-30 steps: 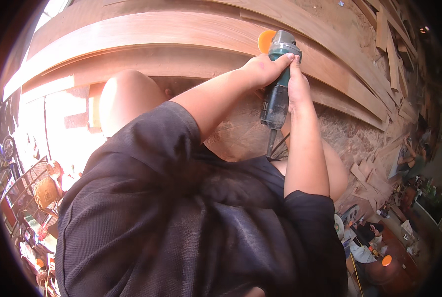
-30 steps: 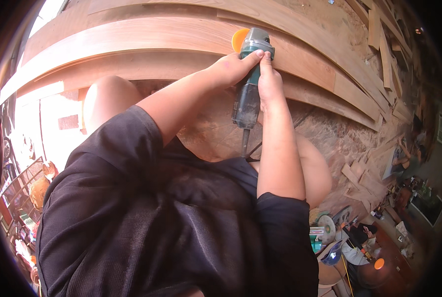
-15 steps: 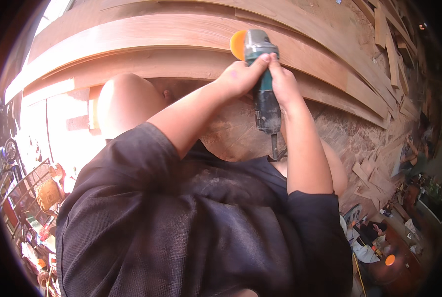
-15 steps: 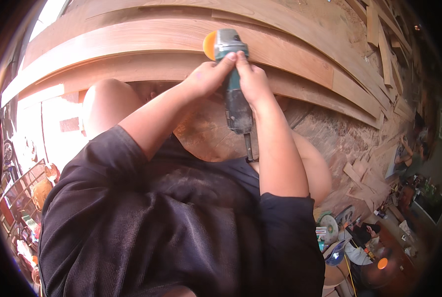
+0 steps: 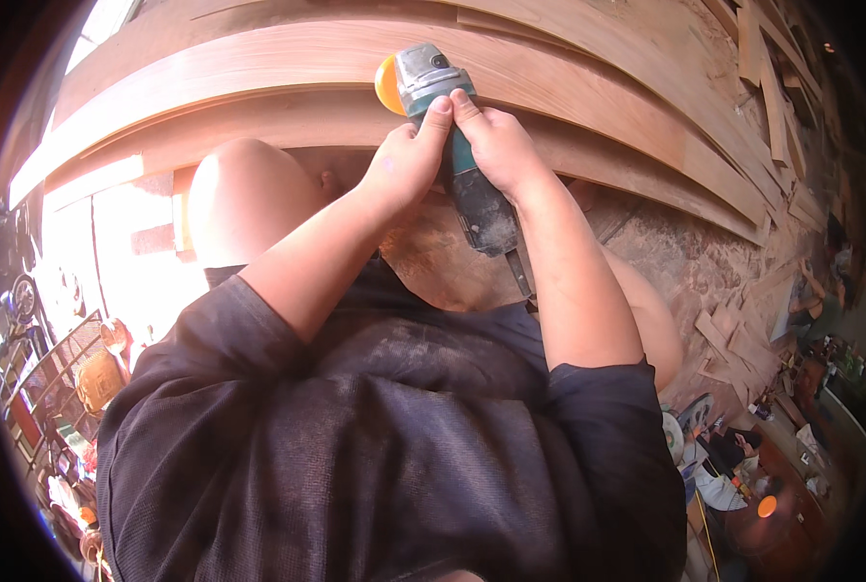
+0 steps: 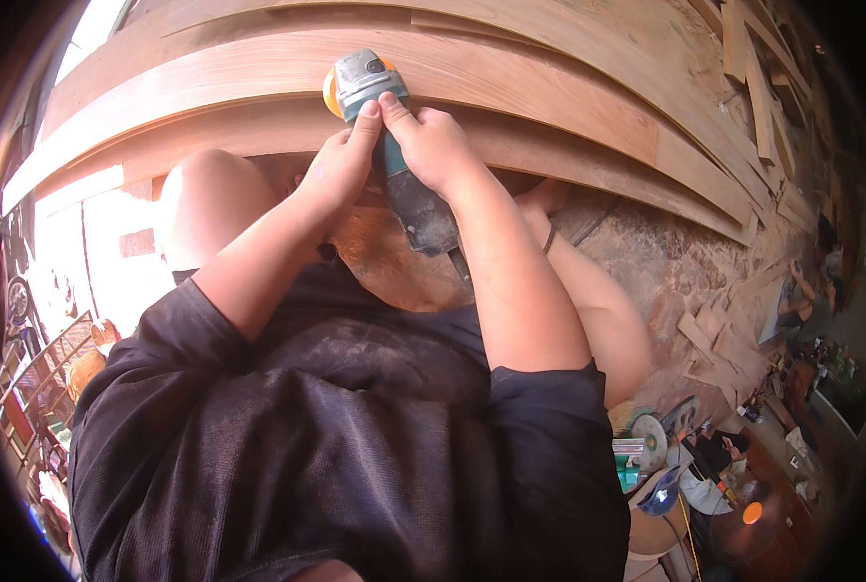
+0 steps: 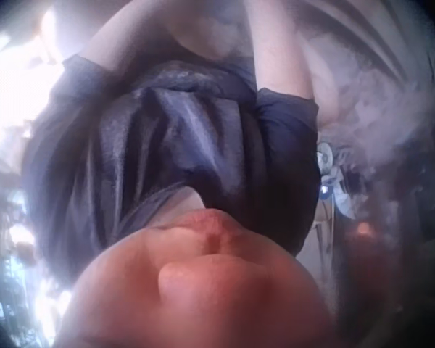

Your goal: The person uses an orbital sander to smooth the surface of a long wooden plank. They hold the plank steady with one hand while operating the sander with the other, moving it back and forth along the length of the wood.

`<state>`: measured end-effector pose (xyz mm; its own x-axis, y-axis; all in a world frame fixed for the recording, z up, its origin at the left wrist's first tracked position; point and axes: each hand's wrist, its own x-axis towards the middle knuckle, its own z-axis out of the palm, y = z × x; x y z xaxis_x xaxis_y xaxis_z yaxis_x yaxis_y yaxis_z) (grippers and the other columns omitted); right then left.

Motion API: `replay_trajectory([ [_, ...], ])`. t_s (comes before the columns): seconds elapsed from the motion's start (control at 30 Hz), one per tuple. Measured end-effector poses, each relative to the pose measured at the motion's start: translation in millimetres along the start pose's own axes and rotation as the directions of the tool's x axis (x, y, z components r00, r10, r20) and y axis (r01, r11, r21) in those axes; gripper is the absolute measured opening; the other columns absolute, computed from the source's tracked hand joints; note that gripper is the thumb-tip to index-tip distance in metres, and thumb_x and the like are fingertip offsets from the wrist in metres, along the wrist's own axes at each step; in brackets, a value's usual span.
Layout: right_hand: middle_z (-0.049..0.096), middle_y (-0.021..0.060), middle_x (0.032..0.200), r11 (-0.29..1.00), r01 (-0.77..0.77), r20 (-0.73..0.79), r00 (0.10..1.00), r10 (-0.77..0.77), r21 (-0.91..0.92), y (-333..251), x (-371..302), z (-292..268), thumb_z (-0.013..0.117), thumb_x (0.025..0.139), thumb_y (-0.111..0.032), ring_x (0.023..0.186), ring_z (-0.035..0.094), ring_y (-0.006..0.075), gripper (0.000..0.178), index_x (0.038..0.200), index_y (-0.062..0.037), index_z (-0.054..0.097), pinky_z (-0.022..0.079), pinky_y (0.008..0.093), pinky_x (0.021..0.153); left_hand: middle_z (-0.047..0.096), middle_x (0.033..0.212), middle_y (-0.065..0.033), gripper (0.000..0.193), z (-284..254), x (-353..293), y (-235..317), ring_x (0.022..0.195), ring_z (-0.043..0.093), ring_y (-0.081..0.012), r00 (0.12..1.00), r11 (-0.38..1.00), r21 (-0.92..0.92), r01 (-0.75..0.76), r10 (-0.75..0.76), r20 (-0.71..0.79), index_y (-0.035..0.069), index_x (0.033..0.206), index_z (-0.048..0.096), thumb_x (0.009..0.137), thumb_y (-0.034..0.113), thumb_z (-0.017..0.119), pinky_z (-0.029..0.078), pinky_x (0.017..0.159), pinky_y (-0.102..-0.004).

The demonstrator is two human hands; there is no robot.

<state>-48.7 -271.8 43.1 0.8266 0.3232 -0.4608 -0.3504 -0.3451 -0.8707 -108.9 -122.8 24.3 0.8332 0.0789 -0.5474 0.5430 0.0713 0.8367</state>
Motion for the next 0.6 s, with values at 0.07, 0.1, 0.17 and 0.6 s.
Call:
replay_trajectory([
  [0.07,0.075,0.0162,0.101,1.0,-0.011,-0.013,1.0,0.011,-0.013,12,-7,-21,0.059,0.104,-0.068,0.095,0.068,0.0201,0.082,0.111,0.0129,0.072,0.054,0.0345,0.086,0.074,0.092,-0.0271,0.102,18,-10,11,0.09,0.077,-0.031,0.999,1.0,0.02,0.009,-0.01,0.036,-0.017,0.112,0.069,0.099,0.082,0.048,0.062,0.082,-0.0412],
  [0.1,0.075,0.0157,0.101,1.0,-0.006,-0.043,0.999,0.007,0.008,18,-13,-33,0.058,0.104,-0.068,0.095,0.067,0.0193,0.082,0.11,0.0124,0.072,0.054,0.0343,0.087,0.074,0.094,-0.0286,0.103,29,-8,17,0.092,0.078,-0.0334,0.996,0.996,0.089,0.007,-0.015,0.087,-0.018,0.112,0.069,0.099,0.081,0.048,0.063,0.081,-0.0421],
  [0.17,0.075,0.0111,0.101,0.995,-0.016,-0.138,0.99,0.03,0.101,27,-29,-53,0.057,0.107,-0.064,0.094,0.066,0.0157,0.073,0.11,0.0072,0.073,0.053,0.0315,0.085,0.074,0.099,-0.031,0.102,52,-1,20,0.094,0.079,-0.037,0.987,0.988,0.156,-0.018,-0.007,0.158,-0.019,0.114,0.067,0.099,0.08,0.048,0.065,0.077,-0.0434],
  [0.6,0.075,0.0128,0.099,1.0,0.013,-0.076,0.997,-0.012,0.002,-7,10,24,0.057,0.104,-0.07,0.086,0.069,0.0175,0.081,0.114,0.0092,0.071,0.056,0.0316,0.078,0.069,0.122,-0.0242,0.097,-25,-9,34,0.104,0.073,-0.0356,0.989,0.991,-0.071,0.113,-0.106,0.099,-0.008,0.14,0.057,0.101,0.08,0.046,0.064,0.088,-0.0522],
])
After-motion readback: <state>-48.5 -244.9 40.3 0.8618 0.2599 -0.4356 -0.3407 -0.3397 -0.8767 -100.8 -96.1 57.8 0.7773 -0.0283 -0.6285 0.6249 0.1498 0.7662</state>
